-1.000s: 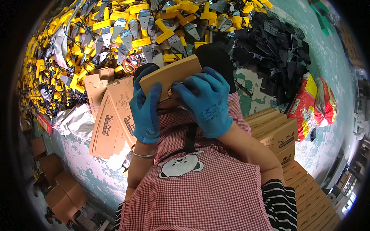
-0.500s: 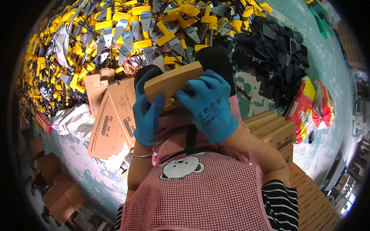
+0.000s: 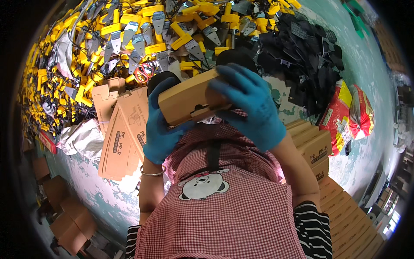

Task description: The recorder is folding small cardboard boxes and placing yellow and grey industrial components into them.

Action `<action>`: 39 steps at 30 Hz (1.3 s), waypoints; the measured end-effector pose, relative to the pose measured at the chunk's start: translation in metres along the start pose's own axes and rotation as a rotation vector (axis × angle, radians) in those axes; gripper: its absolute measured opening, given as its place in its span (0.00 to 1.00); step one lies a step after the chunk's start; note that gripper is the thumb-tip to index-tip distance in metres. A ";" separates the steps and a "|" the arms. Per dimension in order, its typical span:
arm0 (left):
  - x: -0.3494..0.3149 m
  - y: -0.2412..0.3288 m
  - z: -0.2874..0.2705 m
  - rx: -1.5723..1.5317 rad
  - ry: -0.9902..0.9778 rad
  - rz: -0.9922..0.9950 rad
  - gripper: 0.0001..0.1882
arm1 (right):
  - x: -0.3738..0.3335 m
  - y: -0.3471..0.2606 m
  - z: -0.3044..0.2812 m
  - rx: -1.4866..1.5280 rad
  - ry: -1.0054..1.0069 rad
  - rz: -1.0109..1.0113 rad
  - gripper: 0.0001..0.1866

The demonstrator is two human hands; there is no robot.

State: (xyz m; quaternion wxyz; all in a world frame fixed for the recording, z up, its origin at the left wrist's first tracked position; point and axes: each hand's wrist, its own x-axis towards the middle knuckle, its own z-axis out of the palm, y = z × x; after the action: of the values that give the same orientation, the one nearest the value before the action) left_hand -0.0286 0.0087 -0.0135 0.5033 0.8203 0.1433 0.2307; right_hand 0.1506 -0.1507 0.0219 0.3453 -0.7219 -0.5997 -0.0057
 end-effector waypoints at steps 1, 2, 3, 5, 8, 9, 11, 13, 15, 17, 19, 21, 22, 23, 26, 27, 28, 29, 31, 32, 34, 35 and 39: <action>0.000 -0.001 0.000 -0.020 0.029 -0.009 0.31 | -0.002 0.003 0.001 -0.005 0.003 0.005 0.29; -0.002 -0.001 0.000 -0.039 0.058 -0.019 0.31 | -0.003 0.005 0.001 -0.043 0.009 -0.056 0.28; -0.004 -0.002 -0.001 -0.038 0.056 -0.017 0.31 | -0.004 0.009 0.002 -0.078 0.015 -0.121 0.27; -0.018 -0.004 -0.002 0.191 0.055 0.125 0.38 | -0.005 0.018 0.001 -0.073 0.023 -0.205 0.27; -0.071 -0.031 -0.005 0.167 0.357 -0.033 0.44 | -0.006 0.020 -0.001 -0.175 -0.006 -0.232 0.27; -0.070 -0.023 -0.009 0.317 0.404 0.011 0.45 | -0.004 0.023 -0.002 -0.157 0.007 -0.216 0.26; -0.056 -0.014 -0.005 0.355 0.363 0.183 0.39 | -0.001 0.017 -0.002 -0.118 0.013 -0.223 0.26; -0.030 -0.008 -0.013 0.570 0.137 0.382 0.33 | 0.001 0.003 -0.006 -0.200 -0.014 -0.200 0.25; -0.020 -0.014 -0.018 0.610 0.086 0.423 0.27 | 0.001 -0.005 -0.004 -0.168 -0.013 -0.225 0.25; -0.021 -0.025 -0.021 0.599 0.091 0.477 0.23 | 0.000 -0.002 0.002 -0.141 -0.010 -0.239 0.25; -0.017 -0.023 -0.018 0.573 0.113 0.480 0.19 | -0.009 0.016 0.019 -0.170 -0.041 -0.323 0.25; -0.016 -0.029 -0.020 0.591 0.073 0.488 0.24 | -0.009 0.019 0.022 -0.168 -0.006 -0.340 0.26; -0.014 -0.025 -0.018 0.592 0.071 0.484 0.24 | -0.007 0.013 0.017 -0.120 0.009 -0.275 0.26; -0.008 -0.019 -0.015 0.502 0.110 0.449 0.27 | -0.003 0.007 0.011 -0.072 0.025 -0.210 0.27; 0.004 -0.018 -0.004 0.323 0.118 0.353 0.36 | 0.023 -0.008 -0.002 -0.149 -0.047 -0.210 0.31; 0.008 -0.018 -0.003 0.232 0.093 0.293 0.41 | 0.032 -0.010 -0.002 -0.227 -0.098 -0.227 0.33; 0.010 -0.022 0.001 0.205 0.095 0.369 0.46 | 0.035 -0.004 0.005 -0.361 -0.127 -0.303 0.37; 0.008 -0.025 0.002 0.205 0.092 0.376 0.46 | 0.035 0.004 0.014 -0.365 -0.121 -0.301 0.37; 0.005 -0.033 0.005 0.299 0.100 0.347 0.46 | 0.034 0.017 0.031 -0.314 -0.202 -0.372 0.39; 0.001 -0.033 0.009 0.295 0.099 0.356 0.46 | 0.033 0.020 0.033 -0.343 -0.144 -0.407 0.40; -0.010 -0.030 0.022 0.137 0.225 0.059 0.42 | 0.032 0.025 0.028 -0.321 -0.162 -0.386 0.39; -0.014 -0.040 0.035 0.131 0.221 0.069 0.42 | 0.031 0.027 0.024 -0.293 -0.184 -0.361 0.38; -0.011 -0.059 0.044 -0.267 0.016 -0.211 0.47 | 0.041 0.011 -0.009 -0.115 -0.063 -0.367 0.24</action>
State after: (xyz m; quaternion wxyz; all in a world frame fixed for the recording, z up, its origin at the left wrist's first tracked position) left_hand -0.0152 -0.0036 -0.0857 0.6279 0.7249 0.2007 0.2000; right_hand 0.1751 -0.1205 0.0411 0.2777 -0.6190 -0.7303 -0.0805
